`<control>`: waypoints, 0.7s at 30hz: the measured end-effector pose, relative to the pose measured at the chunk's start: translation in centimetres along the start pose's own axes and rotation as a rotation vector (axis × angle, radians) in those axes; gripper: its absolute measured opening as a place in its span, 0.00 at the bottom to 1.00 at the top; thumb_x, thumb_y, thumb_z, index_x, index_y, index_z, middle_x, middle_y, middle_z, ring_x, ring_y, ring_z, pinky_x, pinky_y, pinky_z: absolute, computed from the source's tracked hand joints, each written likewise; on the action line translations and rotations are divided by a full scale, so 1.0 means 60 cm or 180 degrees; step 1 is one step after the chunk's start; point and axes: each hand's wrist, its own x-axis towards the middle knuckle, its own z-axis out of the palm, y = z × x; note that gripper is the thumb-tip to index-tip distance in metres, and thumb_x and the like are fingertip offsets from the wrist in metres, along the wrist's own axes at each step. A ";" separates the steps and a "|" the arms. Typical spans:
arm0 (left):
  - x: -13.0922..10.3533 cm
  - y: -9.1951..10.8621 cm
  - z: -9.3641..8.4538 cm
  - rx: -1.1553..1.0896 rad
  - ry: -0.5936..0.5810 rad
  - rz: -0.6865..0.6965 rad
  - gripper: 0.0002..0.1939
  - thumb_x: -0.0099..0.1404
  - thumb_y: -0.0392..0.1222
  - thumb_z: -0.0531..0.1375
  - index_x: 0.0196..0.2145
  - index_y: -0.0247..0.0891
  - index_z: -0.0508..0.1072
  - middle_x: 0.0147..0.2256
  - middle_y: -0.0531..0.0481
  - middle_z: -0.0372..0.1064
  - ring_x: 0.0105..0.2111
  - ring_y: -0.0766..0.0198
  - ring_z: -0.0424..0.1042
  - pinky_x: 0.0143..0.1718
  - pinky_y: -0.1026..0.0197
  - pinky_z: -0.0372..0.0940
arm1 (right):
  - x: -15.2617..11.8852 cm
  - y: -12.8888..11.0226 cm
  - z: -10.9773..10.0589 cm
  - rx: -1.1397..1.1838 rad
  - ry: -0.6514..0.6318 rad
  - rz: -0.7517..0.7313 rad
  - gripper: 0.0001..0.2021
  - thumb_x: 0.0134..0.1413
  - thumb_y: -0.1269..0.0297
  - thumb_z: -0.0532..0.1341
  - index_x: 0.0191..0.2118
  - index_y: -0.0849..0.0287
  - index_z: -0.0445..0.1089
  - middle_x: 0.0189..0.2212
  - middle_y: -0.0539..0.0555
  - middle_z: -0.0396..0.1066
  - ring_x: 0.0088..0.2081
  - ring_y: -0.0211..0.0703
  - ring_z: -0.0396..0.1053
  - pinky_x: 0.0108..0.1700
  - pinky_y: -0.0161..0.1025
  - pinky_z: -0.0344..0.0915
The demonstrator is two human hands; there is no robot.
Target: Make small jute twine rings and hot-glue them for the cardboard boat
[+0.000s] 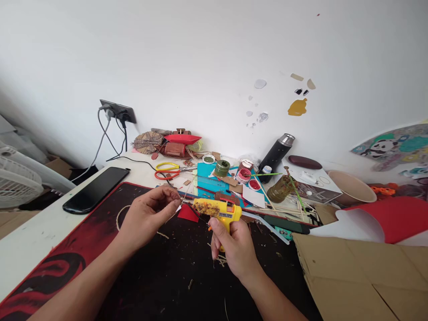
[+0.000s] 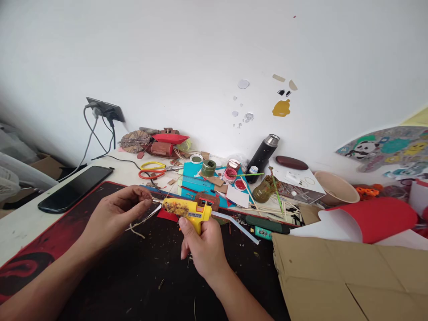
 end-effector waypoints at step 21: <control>-0.004 -0.006 0.000 0.0077 -0.0064 0.0110 0.12 0.61 0.51 0.72 0.33 0.41 0.80 0.28 0.50 0.76 0.29 0.59 0.73 0.31 0.61 0.68 | 0.000 0.002 -0.001 -0.0125 0.0128 0.0052 0.39 0.59 0.21 0.65 0.19 0.52 0.58 0.10 0.47 0.61 0.13 0.34 0.59 0.20 0.34 0.55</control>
